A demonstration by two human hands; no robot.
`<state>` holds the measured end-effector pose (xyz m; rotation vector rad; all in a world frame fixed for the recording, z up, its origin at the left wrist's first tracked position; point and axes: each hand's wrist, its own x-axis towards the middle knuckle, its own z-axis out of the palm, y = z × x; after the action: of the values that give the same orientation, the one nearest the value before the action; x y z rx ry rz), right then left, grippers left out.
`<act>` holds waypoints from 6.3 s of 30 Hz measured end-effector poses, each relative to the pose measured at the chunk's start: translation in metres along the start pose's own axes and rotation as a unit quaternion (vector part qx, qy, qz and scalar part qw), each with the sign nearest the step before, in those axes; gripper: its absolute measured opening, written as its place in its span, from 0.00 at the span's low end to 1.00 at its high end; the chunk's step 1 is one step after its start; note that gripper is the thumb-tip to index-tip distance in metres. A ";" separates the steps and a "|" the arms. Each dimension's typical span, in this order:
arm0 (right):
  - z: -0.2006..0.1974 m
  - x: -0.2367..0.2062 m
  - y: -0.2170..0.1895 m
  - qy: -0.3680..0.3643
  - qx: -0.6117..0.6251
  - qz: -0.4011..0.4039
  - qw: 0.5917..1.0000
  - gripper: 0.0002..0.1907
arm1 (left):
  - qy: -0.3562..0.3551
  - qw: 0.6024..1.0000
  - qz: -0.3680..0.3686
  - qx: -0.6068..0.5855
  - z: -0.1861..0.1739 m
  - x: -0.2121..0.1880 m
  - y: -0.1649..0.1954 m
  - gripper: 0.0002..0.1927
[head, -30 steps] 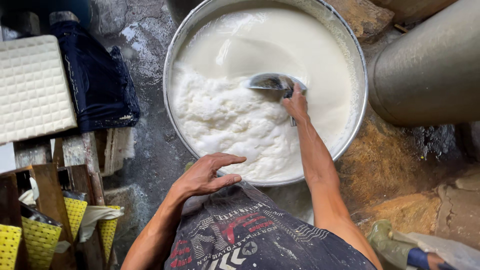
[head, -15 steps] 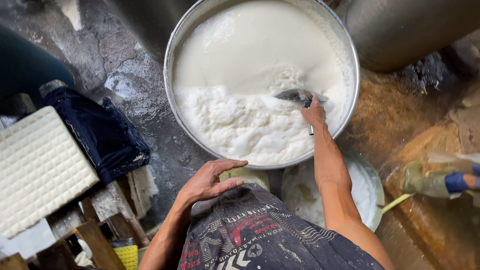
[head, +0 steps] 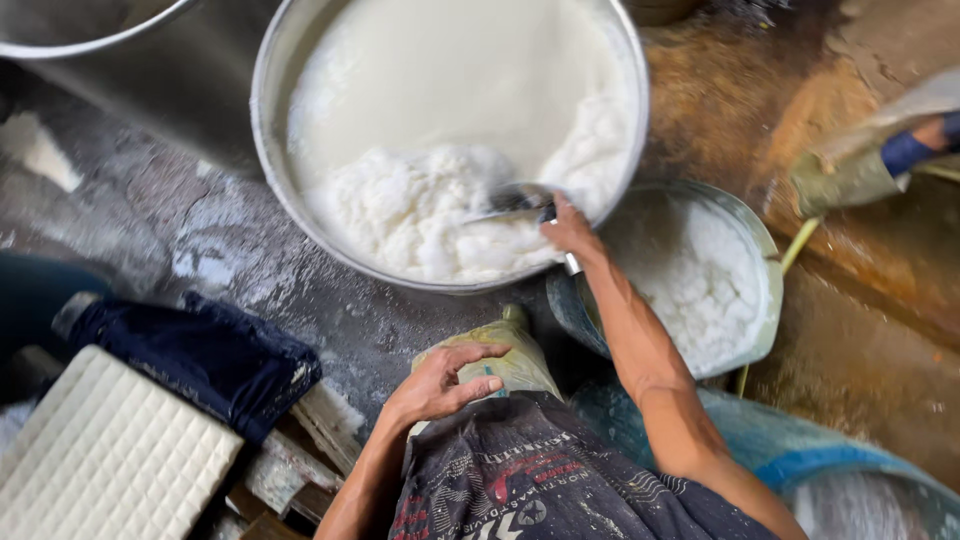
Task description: The person repeatedly scoops a white foamy substance from a large metal tub into a blue bucket using a metal scoop. The person then returns to the tub to continue scooping. The process is repeated multiple times throughout the clip.
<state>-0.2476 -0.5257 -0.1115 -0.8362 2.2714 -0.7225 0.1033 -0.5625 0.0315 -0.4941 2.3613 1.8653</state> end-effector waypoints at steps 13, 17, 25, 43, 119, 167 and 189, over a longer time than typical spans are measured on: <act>-0.076 -0.260 0.105 0.065 0.669 -0.162 0.723 0.10 | -0.344 0.923 0.172 0.016 0.127 0.097 0.065 0.28; -0.106 -0.340 0.190 0.373 0.329 -0.088 0.863 0.16 | -0.444 0.865 0.229 0.037 0.206 0.121 0.089 0.26; -0.047 -0.514 0.346 0.559 0.440 0.194 0.676 0.18 | -0.459 0.819 0.324 0.117 0.379 0.129 0.096 0.20; 0.092 -0.680 0.586 0.482 0.363 0.576 0.551 0.12 | -0.358 0.741 0.428 0.373 0.517 0.124 0.057 0.16; -0.039 -0.029 0.082 -0.137 0.252 0.253 0.924 0.12 | 0.358 0.918 0.090 0.143 -0.019 0.051 -0.098 0.16; 0.105 -0.580 0.606 0.225 0.634 0.618 0.407 0.16 | -0.376 0.758 0.401 0.352 0.560 0.152 -0.073 0.13; 0.029 -0.646 0.457 0.152 0.669 0.441 0.579 0.12 | -0.397 0.802 0.409 0.179 0.525 0.150 0.049 0.13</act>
<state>-0.0006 0.2212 -0.2072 1.1236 1.2761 -1.6502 -0.1195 -0.0776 -0.0940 1.2750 2.2686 1.2670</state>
